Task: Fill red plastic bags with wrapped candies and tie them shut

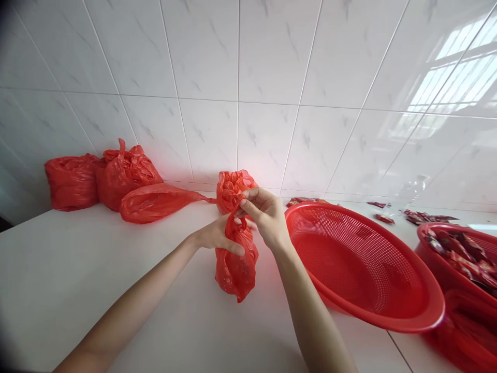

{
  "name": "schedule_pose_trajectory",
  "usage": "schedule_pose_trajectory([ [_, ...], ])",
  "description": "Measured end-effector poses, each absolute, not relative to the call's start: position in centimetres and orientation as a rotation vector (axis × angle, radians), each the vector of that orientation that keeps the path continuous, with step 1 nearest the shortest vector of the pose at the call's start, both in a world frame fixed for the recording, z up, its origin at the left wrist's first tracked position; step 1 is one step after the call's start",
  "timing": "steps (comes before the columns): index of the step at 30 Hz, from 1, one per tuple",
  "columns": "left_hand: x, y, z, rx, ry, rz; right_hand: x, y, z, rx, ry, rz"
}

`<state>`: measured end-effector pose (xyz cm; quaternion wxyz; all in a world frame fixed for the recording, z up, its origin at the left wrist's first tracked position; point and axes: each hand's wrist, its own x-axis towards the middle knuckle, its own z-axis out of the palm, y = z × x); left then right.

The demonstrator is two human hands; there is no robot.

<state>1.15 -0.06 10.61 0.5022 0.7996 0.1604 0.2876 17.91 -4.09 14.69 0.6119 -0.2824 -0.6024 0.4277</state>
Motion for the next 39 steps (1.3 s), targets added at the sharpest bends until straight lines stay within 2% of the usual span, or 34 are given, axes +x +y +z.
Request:
schedule_pose_trajectory([
  [3, 1.9, 0.0, 9.5, 1.896, 0.515, 0.591, 18.4, -4.2, 15.1, -0.662, -1.378, 0.920],
  [25, 2.8, 0.1, 8.1, 1.988, 0.919, 0.879, 18.8, -4.3, 15.4, -0.770, -1.443, 0.871],
  [39, 2.9, 1.2, 6.4, 2.106, 1.031, 0.941, 18.5, -4.4, 15.3, -0.796, -1.474, 0.903],
])
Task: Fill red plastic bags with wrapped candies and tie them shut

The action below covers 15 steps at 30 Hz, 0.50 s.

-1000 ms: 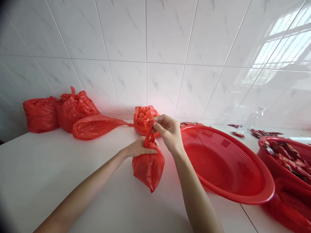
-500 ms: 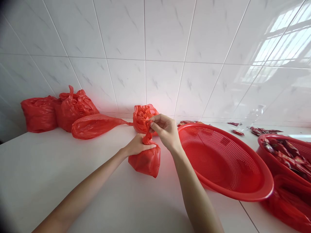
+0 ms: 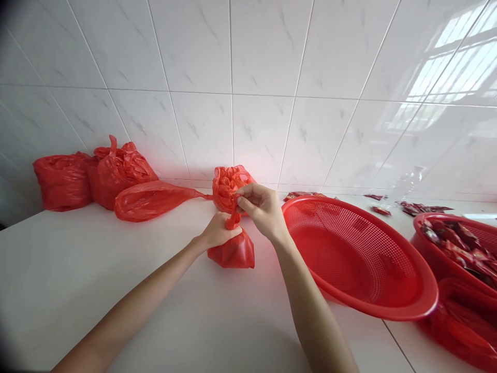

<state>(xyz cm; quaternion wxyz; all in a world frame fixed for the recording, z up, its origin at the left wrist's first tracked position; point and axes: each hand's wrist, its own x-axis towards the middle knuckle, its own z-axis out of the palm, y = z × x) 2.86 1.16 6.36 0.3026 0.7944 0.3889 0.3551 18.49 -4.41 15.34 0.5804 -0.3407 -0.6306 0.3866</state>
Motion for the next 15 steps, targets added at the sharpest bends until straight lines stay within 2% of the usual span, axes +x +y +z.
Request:
schedule_pose_trajectory([
  [6, 2.2, 1.1, 7.5, 2.100, 1.035, 0.863, 18.8, -4.0, 15.1, -0.786, -1.450, 0.849],
  [9, 1.3, 1.2, 9.0, 2.046, 0.929, 0.768, 19.1, -3.8, 15.1, -0.772, -1.421, 0.819],
  [15, 0.7, 0.8, 10.8, 1.973, 0.654, 0.825, 19.1, -3.8, 15.2, -0.718, -1.441, 0.810],
])
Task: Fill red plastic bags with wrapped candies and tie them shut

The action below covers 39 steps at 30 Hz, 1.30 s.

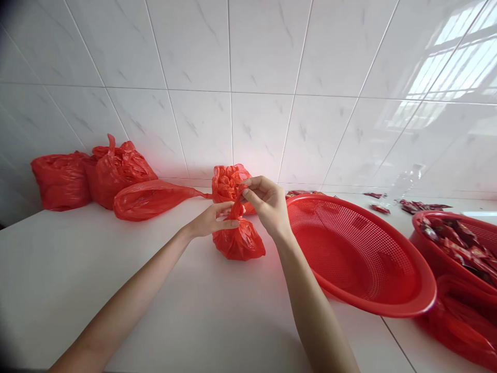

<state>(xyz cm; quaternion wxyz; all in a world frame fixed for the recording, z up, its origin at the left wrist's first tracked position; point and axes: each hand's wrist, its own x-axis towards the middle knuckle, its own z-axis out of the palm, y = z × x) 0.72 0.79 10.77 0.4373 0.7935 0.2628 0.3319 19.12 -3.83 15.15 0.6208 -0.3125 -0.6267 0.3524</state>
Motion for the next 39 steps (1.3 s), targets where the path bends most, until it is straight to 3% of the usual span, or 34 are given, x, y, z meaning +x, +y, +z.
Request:
schedule_pose_trajectory([
  [7, 1.2, 0.8, 10.6, 1.874, 0.745, 1.072, 19.7, -3.7, 14.5, -0.914, -1.593, 0.777],
  [13, 0.8, 0.9, 11.3, 1.794, 0.765, 1.392, 17.9, -1.4, 11.0, -1.114, -1.908, 0.950],
  [20, 0.5, 0.8, 11.3, 1.819, 0.780, 1.368, 16.4, -0.4, 8.9, -1.075, -1.834, 0.935],
  [39, 0.2, 1.3, 10.7, 1.776, 0.813, 1.367, 16.3, -0.8, 9.2, -1.036, -1.884, 0.940],
])
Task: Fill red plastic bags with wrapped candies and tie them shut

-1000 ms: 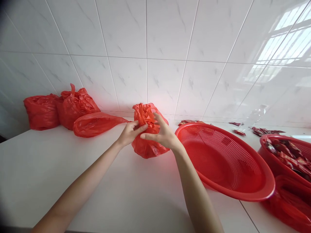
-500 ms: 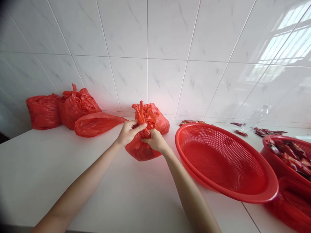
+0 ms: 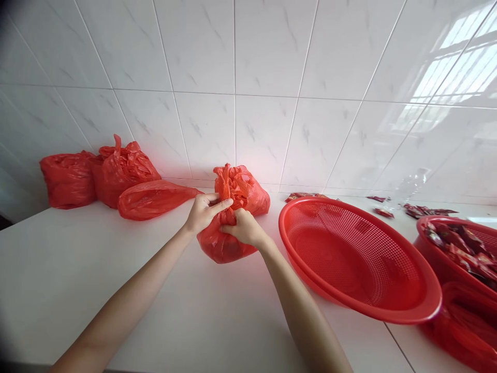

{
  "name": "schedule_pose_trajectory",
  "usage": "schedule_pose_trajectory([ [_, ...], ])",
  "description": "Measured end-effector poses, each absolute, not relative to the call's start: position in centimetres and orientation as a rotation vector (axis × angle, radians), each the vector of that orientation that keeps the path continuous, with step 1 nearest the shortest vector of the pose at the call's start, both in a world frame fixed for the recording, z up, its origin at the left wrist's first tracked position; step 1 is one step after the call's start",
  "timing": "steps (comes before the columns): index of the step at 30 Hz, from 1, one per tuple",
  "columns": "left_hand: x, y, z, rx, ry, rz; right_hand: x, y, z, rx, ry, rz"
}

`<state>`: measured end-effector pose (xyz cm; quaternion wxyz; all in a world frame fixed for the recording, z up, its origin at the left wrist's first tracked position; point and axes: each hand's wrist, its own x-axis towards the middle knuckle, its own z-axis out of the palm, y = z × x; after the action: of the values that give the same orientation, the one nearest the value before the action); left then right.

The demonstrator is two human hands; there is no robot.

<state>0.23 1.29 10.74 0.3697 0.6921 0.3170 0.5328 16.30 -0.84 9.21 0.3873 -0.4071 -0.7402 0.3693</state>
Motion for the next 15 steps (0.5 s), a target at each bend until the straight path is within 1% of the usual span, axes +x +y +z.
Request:
schedule_pose_trajectory([
  [5, -0.1, 0.8, 11.5, 1.816, 0.848, 1.282, 17.2, -1.5, 10.7, -1.012, -1.997, 0.847],
  [9, -1.1, 0.4, 12.2, 1.886, 0.885, 1.211, 18.8, -2.8, 13.1, -0.935, -2.011, 0.930],
  [12, -4.2, 0.6, 12.7, 1.859, 1.037, 1.249, 20.2, -4.0, 14.8, -1.020, -1.960, 0.861],
  [15, -10.2, 0.6, 13.7, 1.788, 1.332, 1.377, 21.5, -5.2, 16.2, -1.087, -1.913, 0.752],
])
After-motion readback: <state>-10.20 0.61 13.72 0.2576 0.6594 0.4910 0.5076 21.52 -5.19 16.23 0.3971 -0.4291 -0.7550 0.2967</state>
